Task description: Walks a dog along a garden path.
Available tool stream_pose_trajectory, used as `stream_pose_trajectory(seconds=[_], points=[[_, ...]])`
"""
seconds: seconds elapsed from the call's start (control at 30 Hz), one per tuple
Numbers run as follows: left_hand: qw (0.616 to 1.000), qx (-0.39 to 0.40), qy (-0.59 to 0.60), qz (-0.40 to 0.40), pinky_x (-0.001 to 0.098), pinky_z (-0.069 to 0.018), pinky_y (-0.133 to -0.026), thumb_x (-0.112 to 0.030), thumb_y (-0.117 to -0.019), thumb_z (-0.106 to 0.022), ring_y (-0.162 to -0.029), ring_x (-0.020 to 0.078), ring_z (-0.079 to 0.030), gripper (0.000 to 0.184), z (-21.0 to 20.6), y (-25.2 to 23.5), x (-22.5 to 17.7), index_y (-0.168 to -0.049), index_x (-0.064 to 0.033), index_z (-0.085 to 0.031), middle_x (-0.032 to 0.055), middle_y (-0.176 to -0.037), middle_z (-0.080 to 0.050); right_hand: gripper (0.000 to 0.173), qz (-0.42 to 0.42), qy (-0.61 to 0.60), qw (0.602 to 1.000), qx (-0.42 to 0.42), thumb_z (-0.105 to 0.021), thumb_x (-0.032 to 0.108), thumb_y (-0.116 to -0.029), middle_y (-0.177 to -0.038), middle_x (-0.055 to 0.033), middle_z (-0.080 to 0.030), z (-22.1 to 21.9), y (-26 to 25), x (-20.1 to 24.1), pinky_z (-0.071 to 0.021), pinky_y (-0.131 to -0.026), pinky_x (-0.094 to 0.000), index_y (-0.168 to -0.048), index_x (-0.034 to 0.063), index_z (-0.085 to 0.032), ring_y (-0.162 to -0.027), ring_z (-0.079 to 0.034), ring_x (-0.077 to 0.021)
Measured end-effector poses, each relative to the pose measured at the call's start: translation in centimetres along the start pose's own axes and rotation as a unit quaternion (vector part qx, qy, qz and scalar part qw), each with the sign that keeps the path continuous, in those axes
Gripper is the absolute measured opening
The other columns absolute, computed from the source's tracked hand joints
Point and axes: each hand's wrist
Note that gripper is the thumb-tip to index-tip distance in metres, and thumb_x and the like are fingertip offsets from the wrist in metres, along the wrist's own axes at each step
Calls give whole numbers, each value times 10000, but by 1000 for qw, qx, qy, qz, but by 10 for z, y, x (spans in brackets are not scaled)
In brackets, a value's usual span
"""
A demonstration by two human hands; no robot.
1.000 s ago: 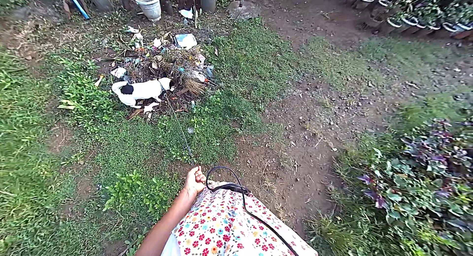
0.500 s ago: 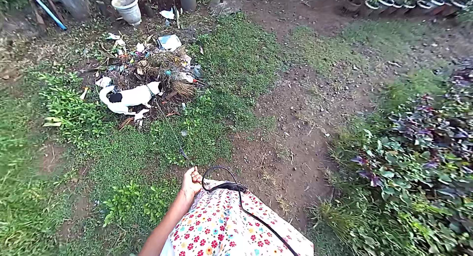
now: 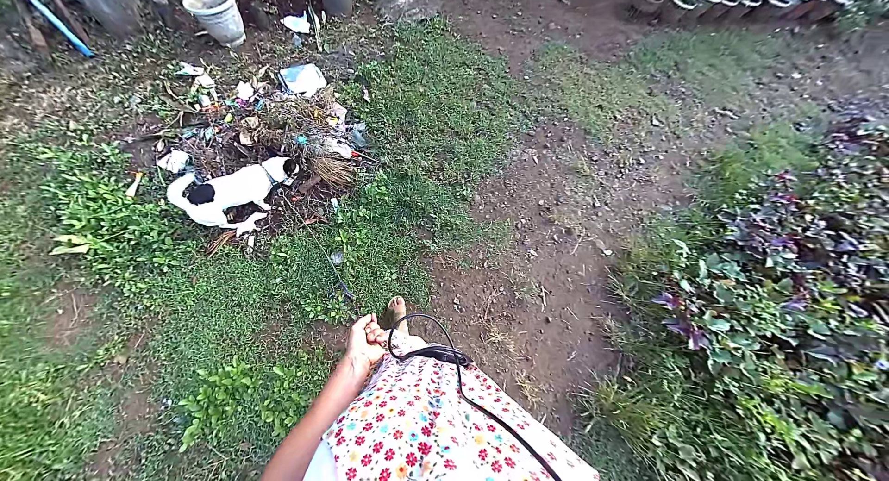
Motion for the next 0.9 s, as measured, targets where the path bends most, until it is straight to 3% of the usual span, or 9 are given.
stream_pose_trajectory(seconds=[0.03, 0.1, 0.13, 0.2, 0.27, 0.3, 0.4, 0.53, 0.9], points=[[1000, 1, -3, 6, 153, -314, -335, -177, -1087, -306, -322, 17, -309, 331, -10, -6, -1, -783, -145, -432, -77, -455, -306, 324, 149, -3, 988, -26, -497, 16, -1046, -1116, -396, -637, 0, -2, -16, -539, -803, -329, -1234, -245, -534, -960, -677, -295], [1000, 4, -9, 18, 151, -306, -331, -178, -1087, -308, -319, 17, -303, 344, -31, -17, -5, -764, -146, -422, -76, -451, -299, 278, -36, -52, 996, -57, -474, 29, -1072, -1208, -239, -634, -4, 32, 55, -472, -902, -265, -1289, -129, -547, -984, -611, -149], [1000, 6, -12, 23, 150, -309, -329, -176, -1087, -310, -318, 18, -304, 338, -43, -22, -7, -769, -145, -420, -74, -454, -299, 225, 27, -67, 991, -114, -506, 6, -1051, -1053, -244, -655, -12, 34, 57, -481, -789, -228, -1169, -170, -582, -838, -604, -125], [999, 8, -15, 29, 153, -313, -333, -174, -1088, -309, -320, 20, -309, 341, -68, -31, -14, -767, -142, -418, -74, -452, -302, 216, 381, -98, 903, -172, -529, -113, -958, -726, -321, -574, -17, 1, 26, -460, -571, -142, -885, -315, -514, -613, -587, -119], [999, 14, -5, 36, 152, -315, -340, -170, -1086, -316, -324, 20, -315, 351, -89, -40, -25, -750, -147, -415, -77, -451, -305, 285, 6, 59, 997, -46, -453, -6, -1067, -1215, -270, -621, 12, 41, 124, -495, -922, -263, -1280, -188, -501, -1031, -638, -186], [999, 15, 0, 40, 150, -316, -339, -171, -1084, -320, -324, 17, -315, 351, -100, -44, -31, -746, -150, -413, -79, -451, -304, 316, -34, 74, 996, -29, -445, 17, -1076, -1302, -273, -605, 20, 31, 140, -472, -993, -320, -1333, -158, -501, -1139, -618, -235], [999, 17, -6, 42, 147, -313, -340, -174, -1085, -326, -326, 13, -309, 322, -128, -60, -47, -778, -153, -423, -82, -459, -299, 337, -18, 32, 996, -80, -516, 88, -1064, -1247, -316, -643, 34, -63, 122, -472, -1018, -431, -1303, -143, -579, -1138, -636, -347], [998, 34, -28, 40, 145, -313, -338, -167, -1088, -329, -326, 13, -300, 282, -169, -81, -60, -828, -138, -433, -79, -472, -302, 276, -13, -103, 984, -143, -465, 94, -1088, -859, -120, -591, 48, -139, 159, -471, -613, -273, -1271, -95, -549, -635, -530, -106], [998, 42, -11, 45, 143, -325, -337, -176, -1087, -326, -320, 14, -314, 295, -250, -110, -62, -817, -133, -436, -79, -460, -304, 252, 34, -210, 964, -161, -468, 89, -1086, -780, -64, -584, 86, -168, 227, -475, -578, -217, -1237, -98, -545, -586, -538, -50]])
Point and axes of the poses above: each hand's wrist, its own y-axis away from the middle knuckle, its own z-axis out of the back of the hand, x = y × z
